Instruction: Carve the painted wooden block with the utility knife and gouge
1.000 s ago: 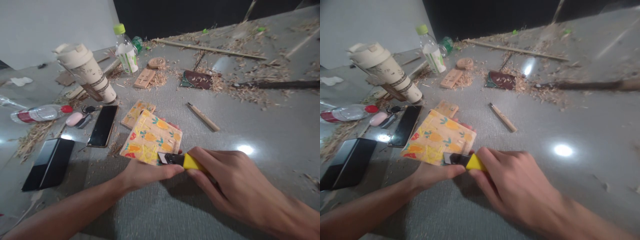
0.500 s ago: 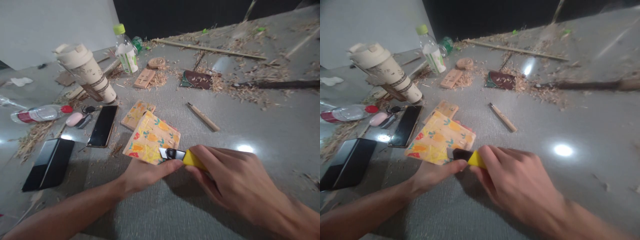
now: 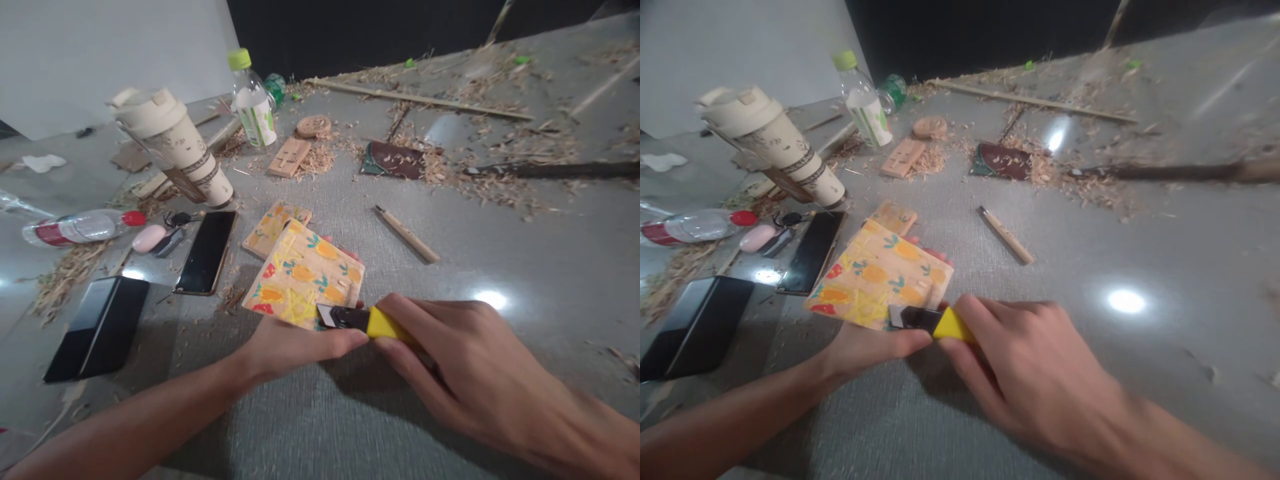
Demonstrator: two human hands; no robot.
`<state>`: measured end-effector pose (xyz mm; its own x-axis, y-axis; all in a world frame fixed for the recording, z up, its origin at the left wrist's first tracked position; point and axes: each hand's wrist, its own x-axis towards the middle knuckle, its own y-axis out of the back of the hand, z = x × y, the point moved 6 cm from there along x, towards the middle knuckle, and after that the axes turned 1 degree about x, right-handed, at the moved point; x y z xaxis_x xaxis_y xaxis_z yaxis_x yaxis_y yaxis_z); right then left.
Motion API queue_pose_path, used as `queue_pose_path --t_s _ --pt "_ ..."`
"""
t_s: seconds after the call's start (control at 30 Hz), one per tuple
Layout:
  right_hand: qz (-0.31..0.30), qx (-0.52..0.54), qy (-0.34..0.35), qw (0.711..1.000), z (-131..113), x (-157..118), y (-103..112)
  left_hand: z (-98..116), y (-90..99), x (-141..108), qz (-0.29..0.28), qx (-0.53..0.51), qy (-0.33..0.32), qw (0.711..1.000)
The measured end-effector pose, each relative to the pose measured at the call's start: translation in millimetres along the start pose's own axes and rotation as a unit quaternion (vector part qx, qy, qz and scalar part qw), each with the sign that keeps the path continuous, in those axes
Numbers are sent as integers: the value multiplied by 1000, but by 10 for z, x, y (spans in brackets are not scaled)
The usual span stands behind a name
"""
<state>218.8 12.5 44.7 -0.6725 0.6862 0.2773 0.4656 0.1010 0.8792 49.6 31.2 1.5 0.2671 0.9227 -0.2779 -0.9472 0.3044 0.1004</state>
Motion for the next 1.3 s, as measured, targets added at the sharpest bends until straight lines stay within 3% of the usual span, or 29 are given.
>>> queue_pose_path --t_s 0.4,0.93,1.3 --pt "-19 29 -10 999 12 -21 -23 19 -10 -17 -9 -25 3 1000" --pt "-22 56 -6 998 4 -21 -28 -56 -1 -32 -5 -1 83 997" --pt "-64 122 -47 989 34 -12 -61 -14 4 -14 -27 -18 -1 999"
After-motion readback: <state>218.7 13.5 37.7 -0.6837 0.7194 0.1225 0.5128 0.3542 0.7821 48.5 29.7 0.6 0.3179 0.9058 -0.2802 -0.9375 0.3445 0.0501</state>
